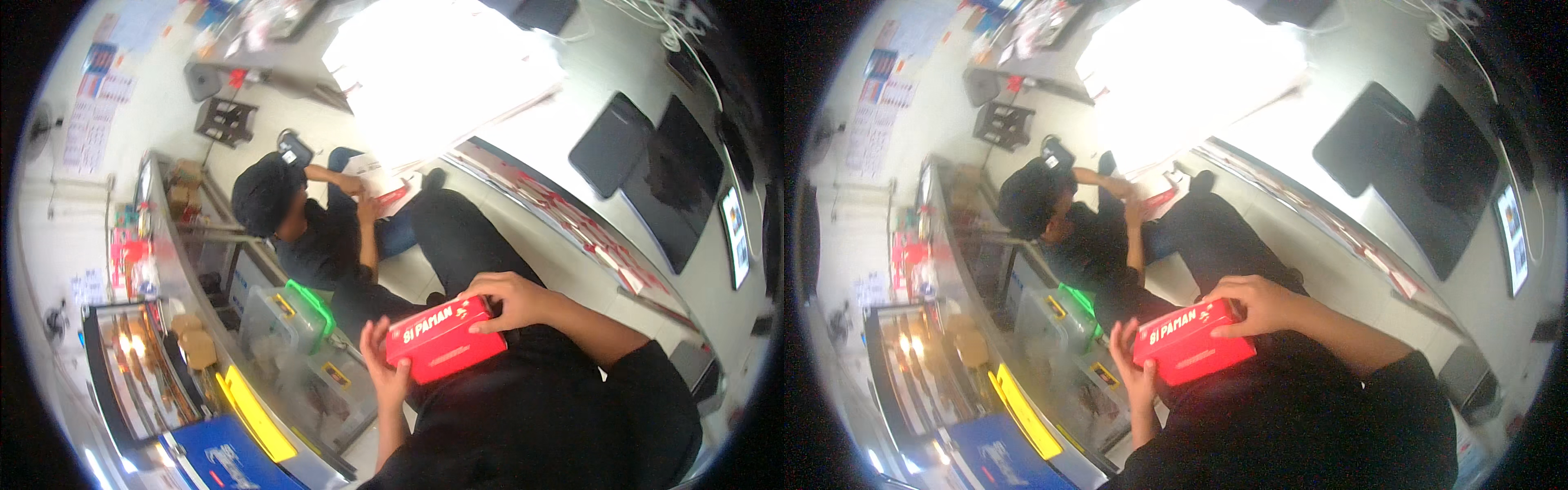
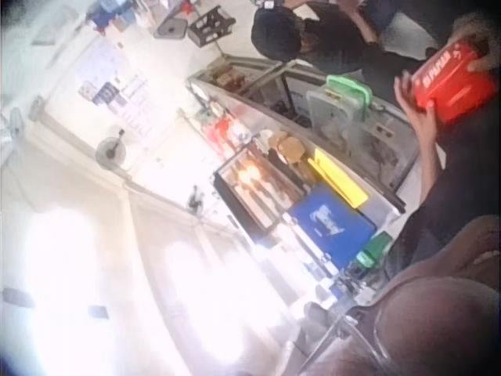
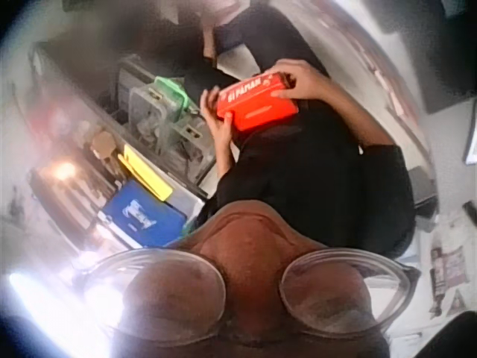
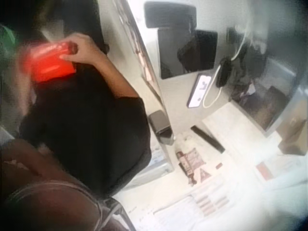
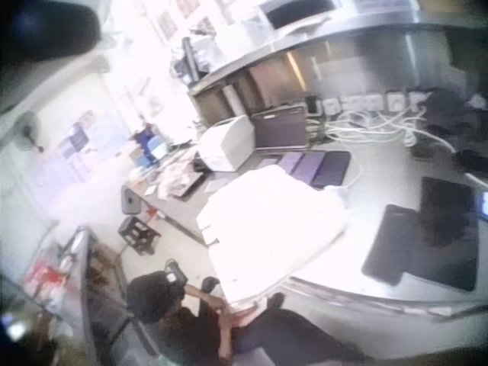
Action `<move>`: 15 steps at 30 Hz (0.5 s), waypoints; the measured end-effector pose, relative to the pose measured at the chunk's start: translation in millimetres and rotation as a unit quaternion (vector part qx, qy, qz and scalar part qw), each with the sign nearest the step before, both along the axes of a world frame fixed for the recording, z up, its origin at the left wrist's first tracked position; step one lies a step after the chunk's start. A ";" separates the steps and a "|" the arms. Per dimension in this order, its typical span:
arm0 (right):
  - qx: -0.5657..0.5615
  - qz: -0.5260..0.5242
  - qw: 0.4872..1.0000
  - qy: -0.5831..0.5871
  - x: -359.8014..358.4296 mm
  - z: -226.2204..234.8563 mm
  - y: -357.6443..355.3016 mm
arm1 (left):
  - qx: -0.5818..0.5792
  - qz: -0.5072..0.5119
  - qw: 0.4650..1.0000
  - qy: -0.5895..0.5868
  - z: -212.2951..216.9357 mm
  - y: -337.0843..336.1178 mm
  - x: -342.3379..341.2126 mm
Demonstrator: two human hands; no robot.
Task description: The person assembles small red and white cardboard boxes by folding flaps and tucking them into place. The person repeatedly picks up flat box pieces, folds them into shape, and stacks the finished boxes on the counter.
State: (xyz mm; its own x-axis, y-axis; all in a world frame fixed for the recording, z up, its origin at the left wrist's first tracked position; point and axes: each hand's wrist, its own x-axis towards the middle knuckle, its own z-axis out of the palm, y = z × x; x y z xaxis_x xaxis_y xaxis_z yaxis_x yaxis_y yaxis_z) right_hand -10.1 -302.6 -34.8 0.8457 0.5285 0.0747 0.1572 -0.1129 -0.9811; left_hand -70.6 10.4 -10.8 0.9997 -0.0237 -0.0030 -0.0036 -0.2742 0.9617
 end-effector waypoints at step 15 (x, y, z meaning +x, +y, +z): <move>0.034 -0.397 0.917 0.019 -23.3 -9.1 -23.5 | -0.283 -0.007 0.918 0.280 -19.6 -75.1 101.5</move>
